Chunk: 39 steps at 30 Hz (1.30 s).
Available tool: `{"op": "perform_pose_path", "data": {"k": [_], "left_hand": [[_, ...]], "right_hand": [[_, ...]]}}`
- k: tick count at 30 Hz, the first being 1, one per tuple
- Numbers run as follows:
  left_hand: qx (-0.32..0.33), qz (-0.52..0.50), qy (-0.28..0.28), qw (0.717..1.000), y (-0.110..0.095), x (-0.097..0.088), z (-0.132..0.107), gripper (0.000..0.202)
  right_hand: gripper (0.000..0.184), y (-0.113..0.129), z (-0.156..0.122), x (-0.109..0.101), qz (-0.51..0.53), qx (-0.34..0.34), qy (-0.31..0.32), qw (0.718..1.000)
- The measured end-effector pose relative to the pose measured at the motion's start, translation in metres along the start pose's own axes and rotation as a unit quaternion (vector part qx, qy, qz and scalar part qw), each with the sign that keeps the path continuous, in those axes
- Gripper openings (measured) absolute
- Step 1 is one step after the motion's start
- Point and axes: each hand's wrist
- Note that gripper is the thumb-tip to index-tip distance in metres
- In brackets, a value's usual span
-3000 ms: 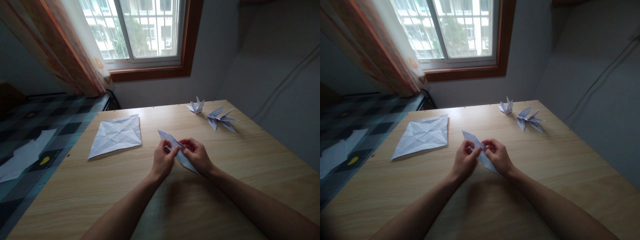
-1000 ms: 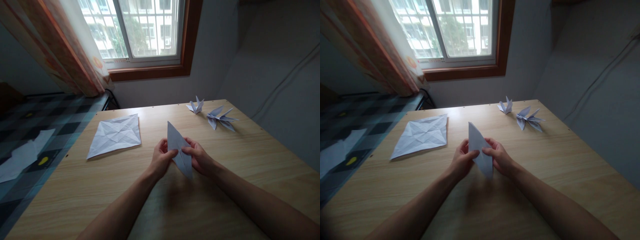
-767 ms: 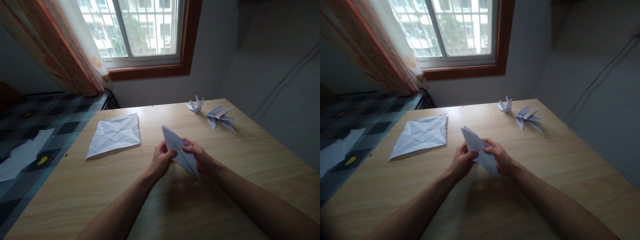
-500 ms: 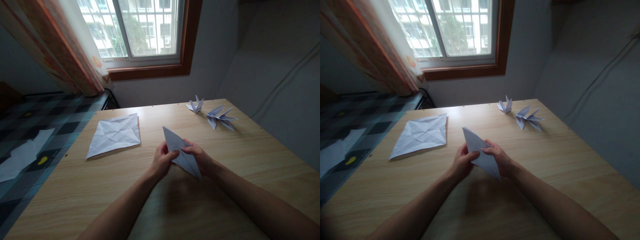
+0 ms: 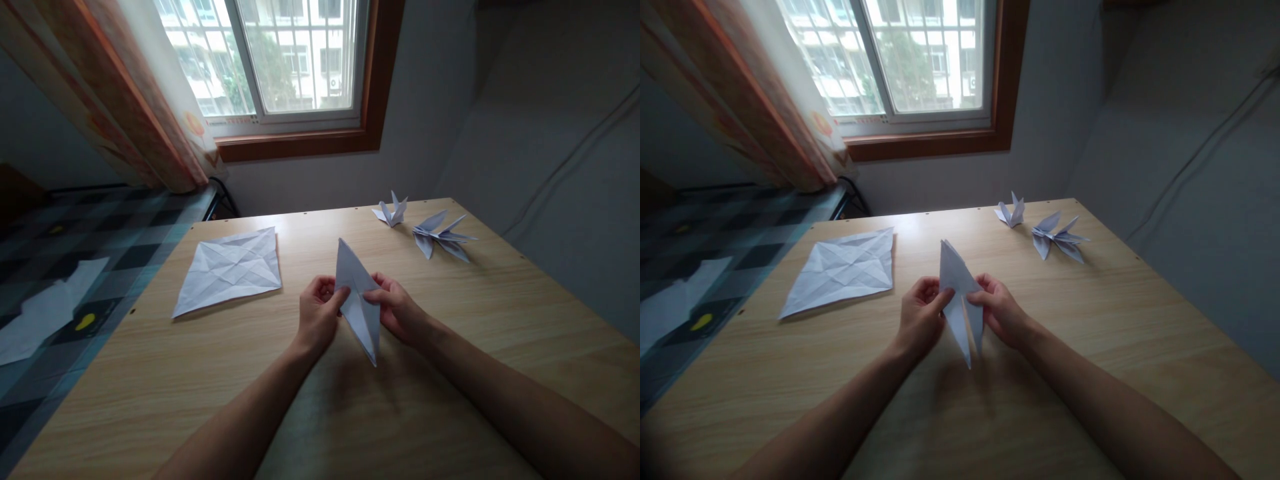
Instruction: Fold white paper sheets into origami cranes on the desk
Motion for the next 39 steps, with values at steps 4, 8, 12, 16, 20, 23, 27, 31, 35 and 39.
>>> {"op": "perform_pose_path", "data": {"k": [4, 8, 12, 16, 20, 23, 27, 31, 35, 39], "left_hand": [[-0.019, -0.025, 0.038, 0.999, -0.001, -0.001, 0.000, 0.030], [-0.028, -0.028, 0.068, 0.997, -0.004, 0.000, -0.002, 0.028], [-0.036, -0.033, 0.080, 0.996, -0.007, 0.000, -0.003, 0.030], [-0.028, -0.030, 0.051, 0.998, -0.005, -0.001, 0.000, 0.031], [-0.004, -0.018, 0.001, 1.000, -0.001, -0.004, 0.006, 0.031], [0.009, -0.007, -0.012, 1.000, -0.003, -0.006, 0.008, 0.032], [0.013, -0.005, 0.008, 1.000, -0.011, -0.007, 0.007, 0.035], [0.004, -0.021, 0.024, 0.999, -0.014, -0.007, 0.006, 0.031], [-0.029, -0.026, 0.027, 0.999, -0.011, -0.007, 0.005, 0.025], [-0.045, -0.034, 0.020, 0.998, -0.009, -0.006, 0.005, 0.023]], "right_hand": [[0.035, 0.004, -0.001, 0.001, -0.010, 0.004, 0.028, 1.000], [0.038, 0.007, -0.005, 0.004, -0.013, 0.026, 0.069, 0.997], [0.039, 0.005, -0.006, 0.003, -0.018, 0.030, 0.078, 0.996], [0.037, 0.000, -0.001, -0.004, -0.043, -0.006, 0.040, 0.998], [0.031, -0.002, 0.006, -0.011, -0.101, -0.075, -0.016, 0.992], [0.031, -0.001, 0.009, -0.014, -0.149, -0.107, -0.041, 0.982], [0.037, 0.001, 0.009, -0.013, -0.149, -0.139, -0.052, 0.978], [0.036, 0.002, 0.008, -0.012, -0.146, -0.135, -0.051, 0.979], [0.028, 0.003, 0.009, -0.015, -0.144, -0.129, -0.037, 0.980], [0.019, 0.003, 0.010, -0.015, -0.128, -0.123, -0.031, 0.984]]}}
Point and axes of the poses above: each hand's wrist, its own z-axis towards the middle knuckle, its own x-axis out of the palm, y = z × x, and after that the axes turned 13 degrees about z, right-handed
